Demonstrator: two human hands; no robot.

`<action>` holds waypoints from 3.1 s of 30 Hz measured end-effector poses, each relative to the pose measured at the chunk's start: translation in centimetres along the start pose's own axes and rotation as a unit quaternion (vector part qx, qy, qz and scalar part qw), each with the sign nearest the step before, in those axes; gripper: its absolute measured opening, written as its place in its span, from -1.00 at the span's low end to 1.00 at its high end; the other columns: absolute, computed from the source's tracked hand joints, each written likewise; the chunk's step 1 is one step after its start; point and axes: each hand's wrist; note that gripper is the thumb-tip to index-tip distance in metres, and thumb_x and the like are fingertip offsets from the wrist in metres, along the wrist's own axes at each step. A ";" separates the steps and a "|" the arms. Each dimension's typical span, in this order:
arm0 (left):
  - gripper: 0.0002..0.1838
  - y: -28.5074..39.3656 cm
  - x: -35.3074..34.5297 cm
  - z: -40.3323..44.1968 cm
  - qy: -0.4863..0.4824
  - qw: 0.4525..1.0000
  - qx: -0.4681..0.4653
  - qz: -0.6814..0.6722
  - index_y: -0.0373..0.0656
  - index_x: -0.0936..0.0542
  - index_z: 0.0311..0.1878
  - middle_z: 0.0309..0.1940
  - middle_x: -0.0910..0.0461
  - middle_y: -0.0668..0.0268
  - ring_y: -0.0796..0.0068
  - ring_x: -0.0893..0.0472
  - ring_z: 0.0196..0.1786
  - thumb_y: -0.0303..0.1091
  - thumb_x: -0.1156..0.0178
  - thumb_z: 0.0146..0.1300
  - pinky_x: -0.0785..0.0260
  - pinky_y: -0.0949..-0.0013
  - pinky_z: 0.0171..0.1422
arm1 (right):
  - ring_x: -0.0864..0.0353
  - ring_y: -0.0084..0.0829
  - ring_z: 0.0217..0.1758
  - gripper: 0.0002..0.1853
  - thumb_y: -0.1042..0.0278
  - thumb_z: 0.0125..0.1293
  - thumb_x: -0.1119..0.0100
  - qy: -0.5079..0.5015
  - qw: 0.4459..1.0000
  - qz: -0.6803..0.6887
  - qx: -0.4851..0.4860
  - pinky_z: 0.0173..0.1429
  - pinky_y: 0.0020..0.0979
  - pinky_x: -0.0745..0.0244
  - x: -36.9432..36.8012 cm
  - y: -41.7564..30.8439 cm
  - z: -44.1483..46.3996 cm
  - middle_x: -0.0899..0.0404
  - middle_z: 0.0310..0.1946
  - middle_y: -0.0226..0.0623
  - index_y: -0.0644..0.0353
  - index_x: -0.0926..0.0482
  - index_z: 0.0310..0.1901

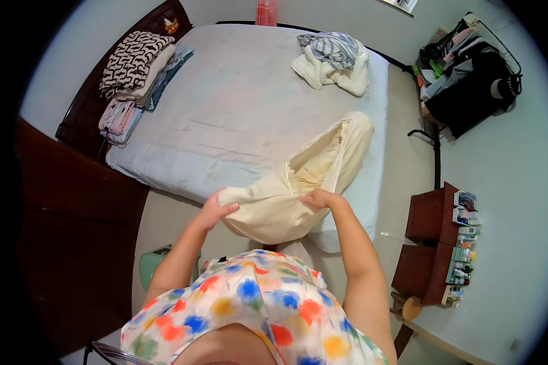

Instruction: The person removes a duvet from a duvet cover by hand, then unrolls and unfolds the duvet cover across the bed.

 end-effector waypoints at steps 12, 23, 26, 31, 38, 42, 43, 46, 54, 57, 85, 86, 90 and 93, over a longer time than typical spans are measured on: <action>-0.49 -2.9 -12.1 -5.1 -0.033 0.997 0.012 0.068 -0.25 -0.52 0.05 -0.10 -0.61 0.29 0.53 -0.54 -0.04 -0.28 -0.44 0.04 -0.39 0.40 0.12 | -0.48 -0.44 -0.41 -0.65 0.10 0.30 -0.09 0.317 0.900 0.299 -0.021 -0.25 -0.37 -0.39 -5.0 1.4 3.6 -0.52 -0.54 -0.33 0.29 -0.58 -0.29; -0.35 -6.0 -17.9 -8.1 -0.018 0.998 0.062 -0.021 -0.31 -0.37 0.21 0.01 -0.56 0.23 0.48 -0.54 0.02 -0.31 -0.40 0.09 -0.39 0.37 0.15 | -0.40 -0.51 -0.66 -0.82 0.40 0.25 -0.20 0.304 0.772 0.513 -0.222 -0.62 -0.48 -0.37 -13.0 9.9 -11.7 -0.45 -0.56 -0.33 0.16 -0.35 -0.28; -0.40 -7.7 -18.5 -8.4 0.019 0.998 0.064 0.006 -0.31 -0.40 0.18 0.00 -0.56 0.23 0.49 -0.54 0.02 -0.33 -0.38 0.09 -0.39 0.39 0.13 | -0.46 -0.49 -0.63 -0.81 0.30 0.30 -0.17 0.217 0.770 0.562 -0.213 -0.58 -0.47 -0.45 -13.7 8.1 -15.4 -0.49 -0.53 -0.32 0.13 -0.35 -0.25; -0.49 -9.8 -19.2 -9.6 -0.098 0.994 0.048 0.027 -0.21 -0.45 0.15 -0.03 -0.57 0.29 0.50 -0.54 -0.01 -0.43 -0.33 0.10 -0.40 0.39 0.12 | -0.63 -0.40 -0.36 -0.48 -0.22 0.39 0.09 0.042 0.752 0.634 -0.176 -0.32 -0.37 -0.61 -14.1 -0.3 -22.4 -0.59 -0.34 -0.22 0.14 -0.38 0.00; -0.28 -13.4 -20.3 -15.7 -0.231 0.922 -0.116 0.288 -0.16 -0.30 0.31 0.07 -0.43 0.09 0.06 -0.47 0.10 -0.38 -0.32 0.04 -0.31 0.25 0.26 | -0.56 -0.32 0.03 -0.28 -0.22 0.29 -0.08 0.071 0.706 0.679 -0.191 0.02 -0.19 -0.55 -18.7 -7.3 -25.2 -0.48 0.06 -0.17 0.21 -0.26 0.26; -0.28 -15.9 -19.1 -18.8 -0.335 0.909 -0.140 0.204 -0.12 -0.26 0.36 0.19 -0.40 0.10 0.19 -0.46 0.20 -0.45 -0.27 0.10 -0.28 0.22 0.31 | -0.50 -0.30 0.06 -0.41 0.44 0.07 -0.21 0.206 0.676 0.677 -0.206 0.06 -0.23 -0.49 -24.9 -4.2 -25.3 -0.47 0.03 -0.14 0.27 -0.29 0.18; -0.30 -16.9 -18.8 -19.2 -0.378 0.907 -0.094 0.161 -0.13 -0.27 0.36 0.21 -0.40 0.11 0.23 -0.45 0.21 -0.46 -0.26 0.12 -0.28 0.23 0.31 | -0.50 -0.28 0.04 -0.44 0.50 0.04 -0.16 0.221 0.687 0.664 -0.195 0.06 -0.23 -0.49 -26.7 -2.8 -25.3 -0.47 0.01 -0.14 0.29 -0.30 0.15; -0.46 -17.7 -17.7 -19.8 -0.418 0.901 0.043 0.107 -0.16 -0.38 0.28 0.19 -0.45 0.22 0.37 -0.44 0.23 -0.53 -0.19 0.20 -0.30 0.31 0.29 | -0.53 -0.23 -0.05 -0.51 0.63 -0.06 -0.03 0.342 0.660 0.641 -0.193 0.04 -0.24 -0.50 -28.2 -1.9 -26.8 -0.51 -0.14 -0.13 0.35 -0.38 0.03; -0.59 -24.0 -14.2 -14.5 -0.275 0.941 0.096 0.170 -0.20 -0.48 0.14 0.07 -0.53 0.24 0.38 -0.50 0.12 -0.46 -0.19 0.18 -0.36 0.34 0.23 | -0.54 -0.20 -0.08 -0.58 0.70 -0.05 0.00 0.536 0.563 0.526 -0.344 -0.04 -0.26 -0.49 -29.3 4.2 -32.6 -0.50 -0.22 -0.06 0.33 -0.41 -0.06; -0.58 -24.6 -13.7 -12.9 -0.260 0.937 0.105 0.206 -0.22 -0.48 0.12 0.04 -0.54 0.22 0.36 -0.52 0.09 -0.44 -0.22 0.16 -0.37 0.33 0.21 | -0.55 -0.21 -0.11 -0.60 0.67 -0.05 -0.04 0.529 0.595 0.434 -0.422 -0.05 -0.27 -0.48 -33.3 9.1 -33.2 -0.52 -0.21 -0.06 0.31 -0.41 -0.07; 0.13 -35.7 -22.6 13.6 0.098 0.840 0.075 0.528 -0.07 0.04 0.48 0.44 0.12 -0.22 -0.15 0.05 0.49 -0.10 -0.47 -0.06 0.09 0.02 0.51 | -0.44 0.07 0.17 -0.46 0.01 0.43 0.28 0.420 0.498 0.454 -0.608 0.26 -0.10 -0.31 -45.4 34.2 -29.3 -0.47 0.11 0.14 0.32 -0.44 0.12; 0.16 -35.8 -22.3 14.3 0.112 0.840 0.084 0.524 -0.07 0.05 0.49 0.44 0.14 -0.22 -0.15 0.06 0.49 -0.08 -0.49 -0.09 0.10 0.02 0.51 | -0.46 0.08 0.15 -0.50 0.05 0.42 0.20 0.446 0.477 0.468 -0.595 0.25 -0.10 -0.32 -44.4 34.5 -28.9 -0.47 0.11 0.13 0.31 -0.42 0.13; 0.27 -35.8 -22.3 15.5 0.110 0.864 0.187 0.455 -0.08 0.09 0.50 0.43 0.06 -0.22 -0.05 0.01 0.50 0.01 -0.53 -0.18 0.01 0.11 0.50 | -0.49 0.02 0.09 -0.56 0.45 0.24 -0.04 0.362 0.722 0.236 -0.540 0.20 -0.15 -0.39 -41.3 36.5 -26.4 -0.45 0.07 0.09 0.26 -0.37 0.18; 0.24 -39.4 -20.9 16.1 0.013 0.923 0.209 0.322 -0.10 0.06 0.49 0.40 -0.05 -0.19 0.02 -0.06 0.48 0.03 -0.52 -0.18 -0.07 0.17 0.46 | -0.52 -0.12 0.06 -0.46 0.63 0.14 -0.08 0.421 0.740 0.353 -0.388 0.10 -0.26 -0.47 -35.2 36.0 -21.4 -0.44 0.09 0.04 0.21 -0.34 0.22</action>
Point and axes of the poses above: each hand's wrist, its own z-axis towards the middle knuckle, its own x-axis out of the back of the hand, y = z × x
